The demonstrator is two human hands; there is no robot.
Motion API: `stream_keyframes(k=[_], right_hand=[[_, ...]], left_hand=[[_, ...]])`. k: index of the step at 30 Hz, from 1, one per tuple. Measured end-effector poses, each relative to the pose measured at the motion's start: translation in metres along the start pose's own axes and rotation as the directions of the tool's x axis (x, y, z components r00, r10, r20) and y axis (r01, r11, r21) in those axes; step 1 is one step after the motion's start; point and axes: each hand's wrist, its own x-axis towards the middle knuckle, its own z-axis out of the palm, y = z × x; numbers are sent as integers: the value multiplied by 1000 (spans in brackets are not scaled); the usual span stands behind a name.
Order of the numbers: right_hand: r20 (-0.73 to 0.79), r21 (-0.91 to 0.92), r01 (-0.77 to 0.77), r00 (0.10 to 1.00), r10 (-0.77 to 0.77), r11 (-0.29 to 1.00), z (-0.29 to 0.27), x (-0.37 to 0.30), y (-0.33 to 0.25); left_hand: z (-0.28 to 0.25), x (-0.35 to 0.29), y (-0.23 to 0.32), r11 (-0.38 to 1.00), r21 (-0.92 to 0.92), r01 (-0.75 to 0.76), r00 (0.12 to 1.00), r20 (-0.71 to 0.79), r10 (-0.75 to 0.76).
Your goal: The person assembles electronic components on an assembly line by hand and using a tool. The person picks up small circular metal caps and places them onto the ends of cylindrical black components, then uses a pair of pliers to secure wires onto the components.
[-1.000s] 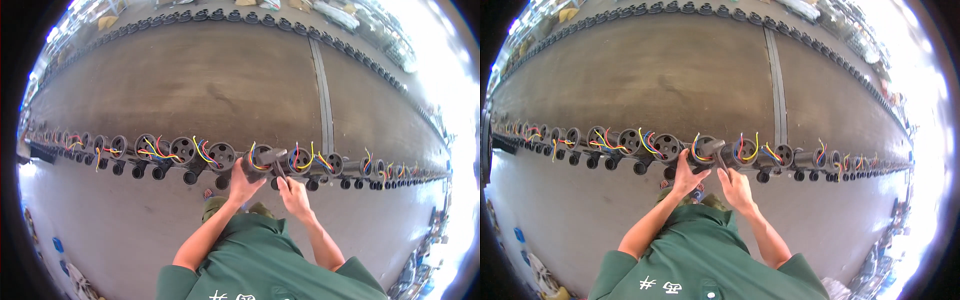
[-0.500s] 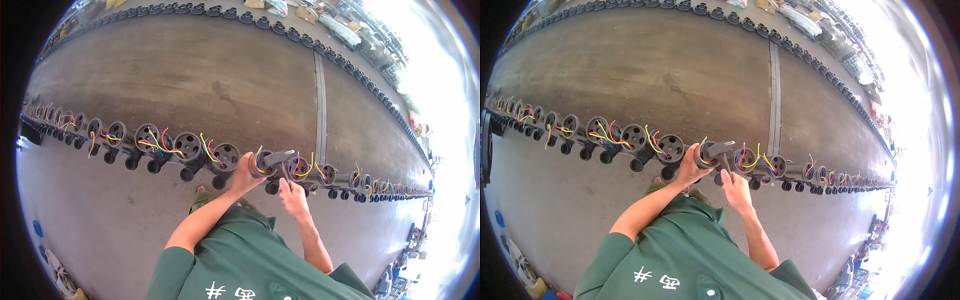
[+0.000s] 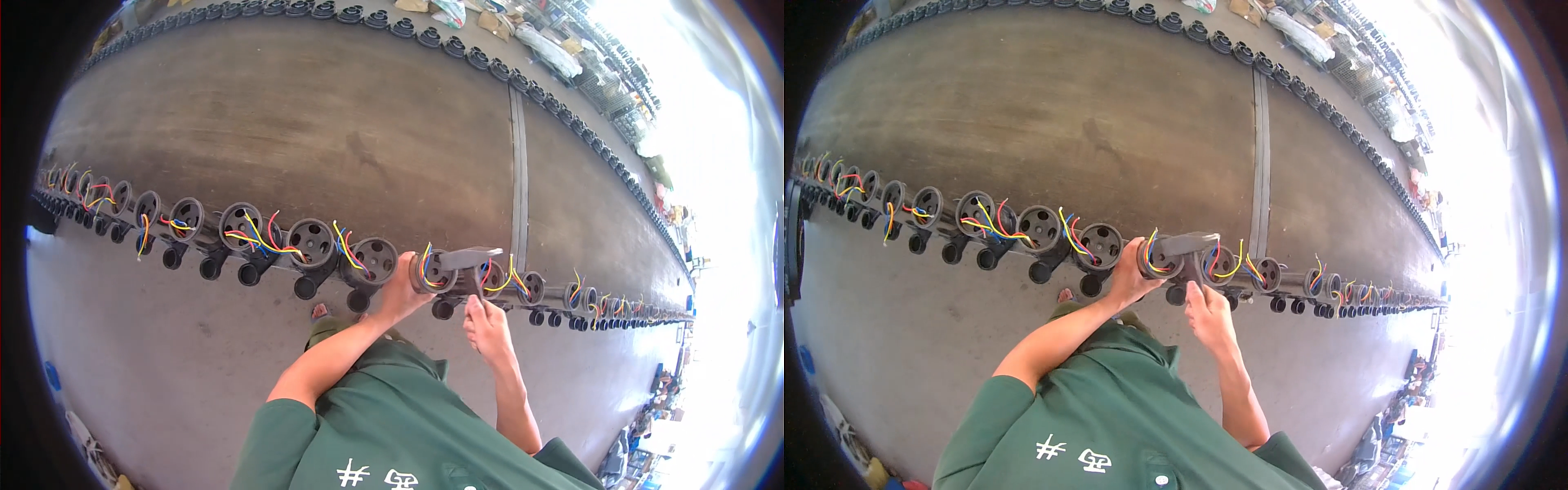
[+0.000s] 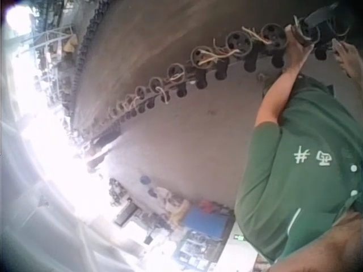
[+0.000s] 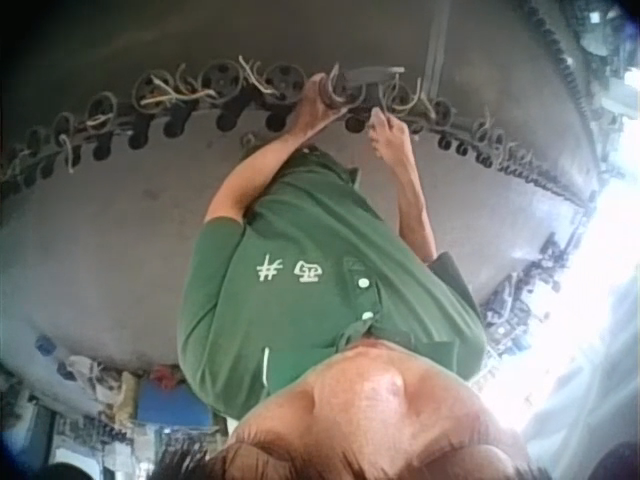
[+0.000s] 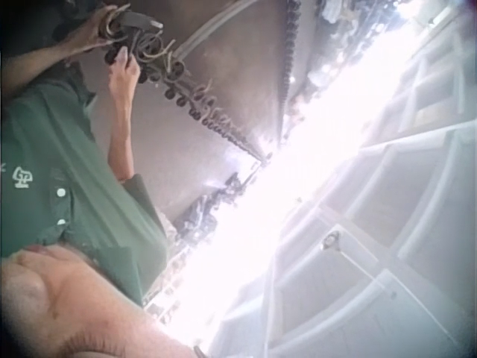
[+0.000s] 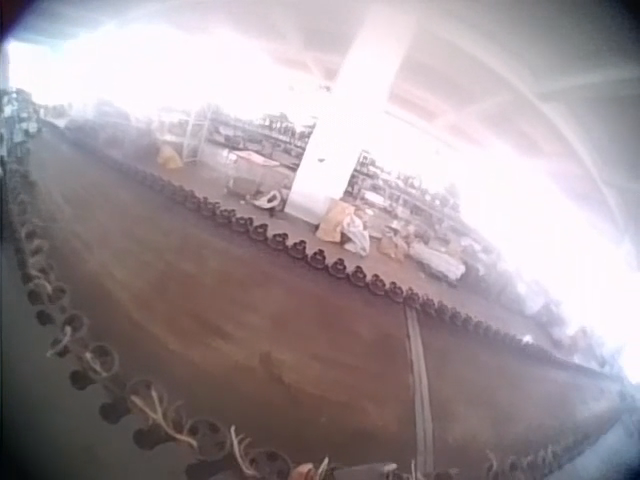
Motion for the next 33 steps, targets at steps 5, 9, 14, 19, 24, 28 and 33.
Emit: stream_keyframes(k=[5, 9, 14, 19, 24, 28, 33], right_hand=[[-241, -226, 268, 916, -321, 937, 12, 13, 47], [-146, -417, 106, 973, -181, 903, 10, 41, 81], [-53, -89, -8, 999, 3, 996, 3, 0, -6], [-234, -316, 307, 892, -387, 898, 14, 25, 75], [-150, -119, -190, 974, 171, 975, 16, 23, 47], [-126, 51, 21, 992, -15, 998, 19, -2, -1], [-236, -398, 243, 905, -355, 885, 31, 36, 111]], left_hand=[[4, -2, 3, 997, -70, 41, 999, 13, -41], [6, -5, -3, 994, -94, 49, 999, 22, -48], [1, -12, -2, 996, -81, 29, 999, -36, -32], [1, -3, 2, 994, -93, 50, 999, -10, -52], [-3, -3, -3, 998, -37, -52, 998, -31, 50], [-7, -2, -1, 998, -50, -31, 998, -49, 29], [5, -5, -17, 997, -72, 3, 999, 47, 0]])
